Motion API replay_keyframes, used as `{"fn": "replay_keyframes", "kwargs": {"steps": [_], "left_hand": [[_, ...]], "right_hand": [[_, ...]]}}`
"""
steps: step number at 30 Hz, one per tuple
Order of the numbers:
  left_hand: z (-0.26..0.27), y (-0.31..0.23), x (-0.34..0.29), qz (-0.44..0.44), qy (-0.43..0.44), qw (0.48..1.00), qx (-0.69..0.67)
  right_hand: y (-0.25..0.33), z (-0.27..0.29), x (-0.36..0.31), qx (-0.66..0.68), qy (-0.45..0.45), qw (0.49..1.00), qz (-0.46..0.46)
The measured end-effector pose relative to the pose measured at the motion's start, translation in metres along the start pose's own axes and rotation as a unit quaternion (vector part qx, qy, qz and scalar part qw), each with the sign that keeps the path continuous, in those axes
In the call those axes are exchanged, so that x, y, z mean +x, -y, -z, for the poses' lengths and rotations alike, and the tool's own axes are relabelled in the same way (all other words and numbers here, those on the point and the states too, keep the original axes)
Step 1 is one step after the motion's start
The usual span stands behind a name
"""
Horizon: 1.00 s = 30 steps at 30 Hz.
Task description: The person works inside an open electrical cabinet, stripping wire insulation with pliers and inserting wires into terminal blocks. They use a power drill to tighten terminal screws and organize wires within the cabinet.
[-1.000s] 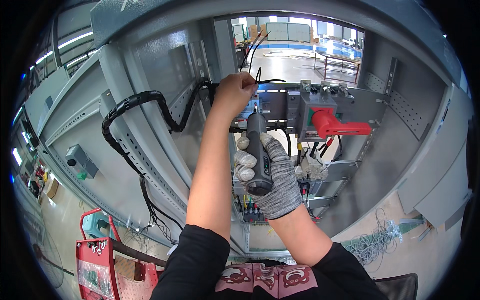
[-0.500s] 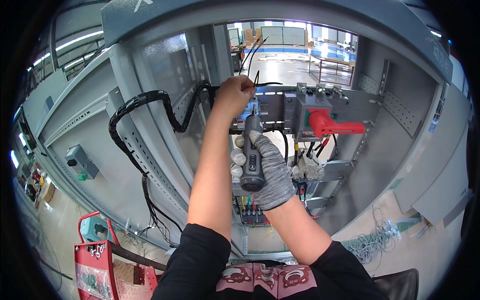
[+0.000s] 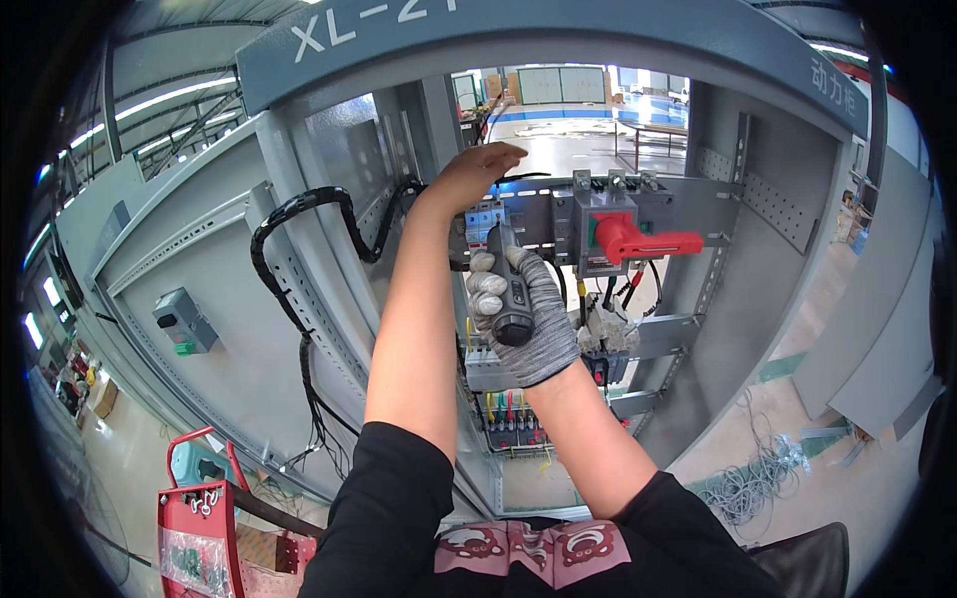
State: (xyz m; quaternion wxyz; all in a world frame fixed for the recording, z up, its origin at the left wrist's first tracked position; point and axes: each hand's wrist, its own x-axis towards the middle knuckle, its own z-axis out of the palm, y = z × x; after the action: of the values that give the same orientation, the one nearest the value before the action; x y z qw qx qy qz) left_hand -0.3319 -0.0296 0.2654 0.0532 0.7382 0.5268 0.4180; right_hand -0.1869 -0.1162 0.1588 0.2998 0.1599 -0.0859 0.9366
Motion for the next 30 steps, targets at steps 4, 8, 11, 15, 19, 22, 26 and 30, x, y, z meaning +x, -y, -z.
{"fn": "replay_keyframes", "kwargs": {"steps": [4,8,11,15,19,22,26,30], "left_hand": [[0.004,0.007,0.005,-0.006,0.003,1.0,-0.011],[0.004,0.015,0.002,-0.006,-0.061,0.997,-0.041],[-0.003,0.014,0.0,0.047,-0.112,0.987,-0.106],[-0.006,0.004,-0.001,0.032,-0.184,0.977,-0.104],[-0.011,-0.006,0.016,0.047,-0.241,0.969,-0.031],[-0.002,-0.012,0.026,0.019,-0.246,0.968,0.037],[0.019,-0.029,0.014,0.093,-0.175,0.967,-0.162],[0.013,-0.035,-0.026,0.12,-0.176,0.956,-0.203]], "right_hand": [[0.001,0.005,-0.015,-0.099,0.009,0.995,0.024],[-0.006,0.006,-0.04,-0.138,-0.014,0.99,-0.033],[-0.008,0.012,-0.059,-0.225,-0.001,0.974,-0.016],[-0.011,0.006,-0.082,-0.24,-0.063,0.968,0.029],[-0.008,0.014,-0.092,-0.253,-0.038,0.966,0.039],[-0.009,0.019,-0.097,-0.225,-0.054,0.973,0.015],[-0.008,0.019,-0.1,-0.245,-0.056,0.968,0.007],[-0.006,0.021,-0.097,-0.26,-0.058,0.963,0.025]]}}
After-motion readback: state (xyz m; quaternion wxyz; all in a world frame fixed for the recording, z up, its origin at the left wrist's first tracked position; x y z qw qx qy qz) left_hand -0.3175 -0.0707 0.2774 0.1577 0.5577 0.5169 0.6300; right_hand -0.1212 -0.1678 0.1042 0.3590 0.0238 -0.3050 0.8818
